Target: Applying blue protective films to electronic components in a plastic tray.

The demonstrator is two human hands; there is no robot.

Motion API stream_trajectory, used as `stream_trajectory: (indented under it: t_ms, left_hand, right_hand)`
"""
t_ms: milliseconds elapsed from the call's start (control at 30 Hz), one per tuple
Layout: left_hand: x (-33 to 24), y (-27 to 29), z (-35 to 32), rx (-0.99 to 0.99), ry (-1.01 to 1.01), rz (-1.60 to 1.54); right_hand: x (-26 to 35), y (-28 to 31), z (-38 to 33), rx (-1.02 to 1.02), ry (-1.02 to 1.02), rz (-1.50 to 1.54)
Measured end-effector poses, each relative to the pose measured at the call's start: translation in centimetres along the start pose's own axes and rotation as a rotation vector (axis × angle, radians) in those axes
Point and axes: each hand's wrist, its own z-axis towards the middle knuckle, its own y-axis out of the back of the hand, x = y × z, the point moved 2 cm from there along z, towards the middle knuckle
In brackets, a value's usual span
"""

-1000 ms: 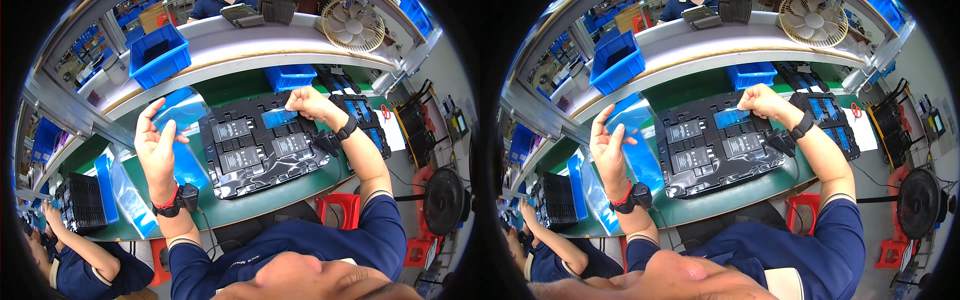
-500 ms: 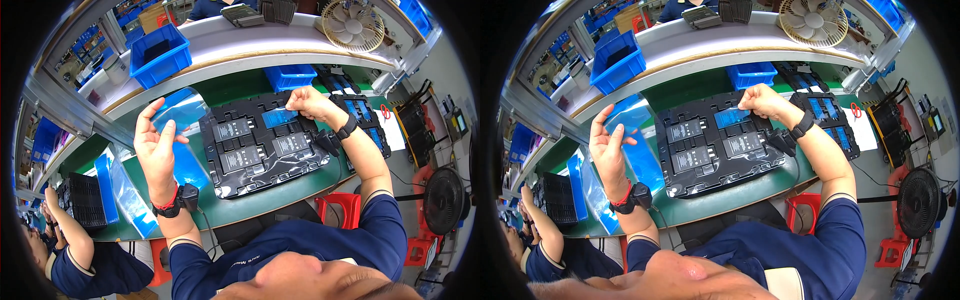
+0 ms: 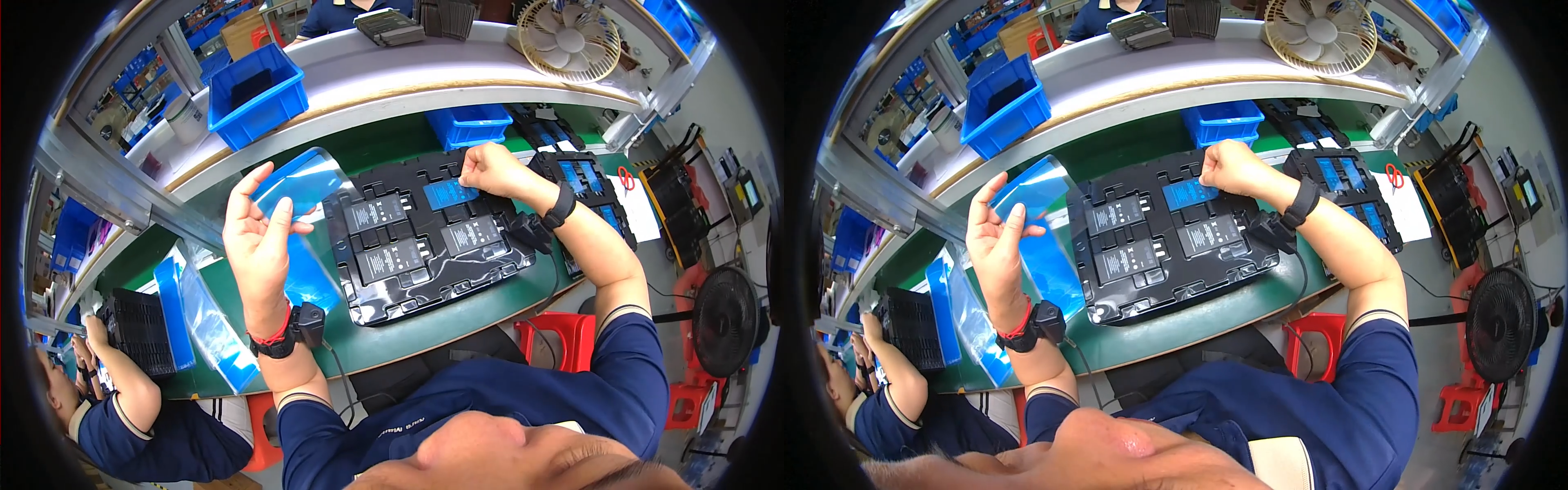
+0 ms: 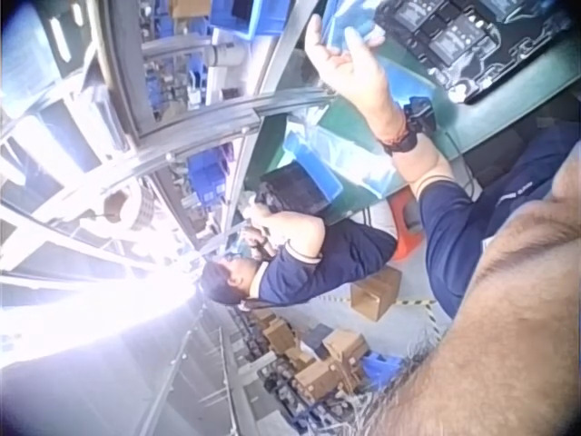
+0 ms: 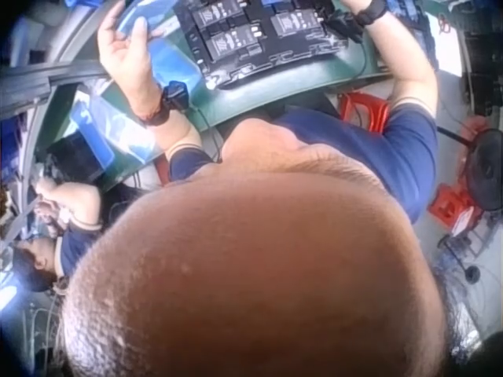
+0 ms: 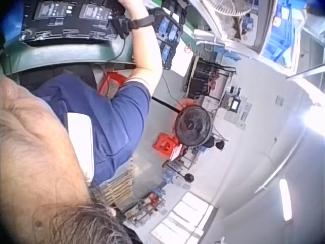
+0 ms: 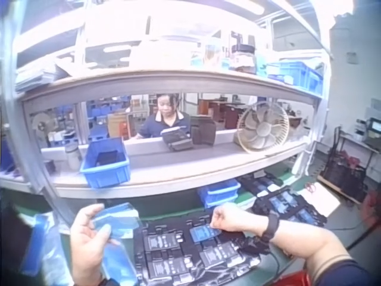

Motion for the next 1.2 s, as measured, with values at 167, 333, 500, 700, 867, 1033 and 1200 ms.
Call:
stream_trajectory:
  t_ms: [167,333,500,700,867,1033,1200]
  left_hand:
    - [0.3,-0.9,-0.3,0.095,0.05,-0.085]
    - [0.7,-2.5,-1.2,0.19,0.114,-0.064]
    - [0.5,-3.7,-2.3,0.341,0.109,-0.096]
    - [0.9,-3.3,-2.0,0.405,0.149,-0.13]
    - [0.8,-3.9,-2.6,0.421,0.075,0.226]
    - [1.0,-2.3,-1.5,0.313,-0.227,0.338]
    - [0.2,-0.8,-1.1,0.177,0.054,0.051]
  right_hand:
    - [4.5,1.4,-2.4,-0.27,0.15,-0.371]
    - [11.5,1.1,-4.8,-0.324,0.673,0.001]
    - [13.2,-0.2,-4.7,-0.392,0.896,-0.013]
    - [12.5,0.3,-6.0,-0.329,0.826,0.185]
    - [11.2,1.3,-7.1,-0.317,0.791,0.289]
    - [7.3,3.4,-8.6,-0.131,0.428,0.817]
    - [2.6,3.3,-8.8,0.113,-0.054,0.716]
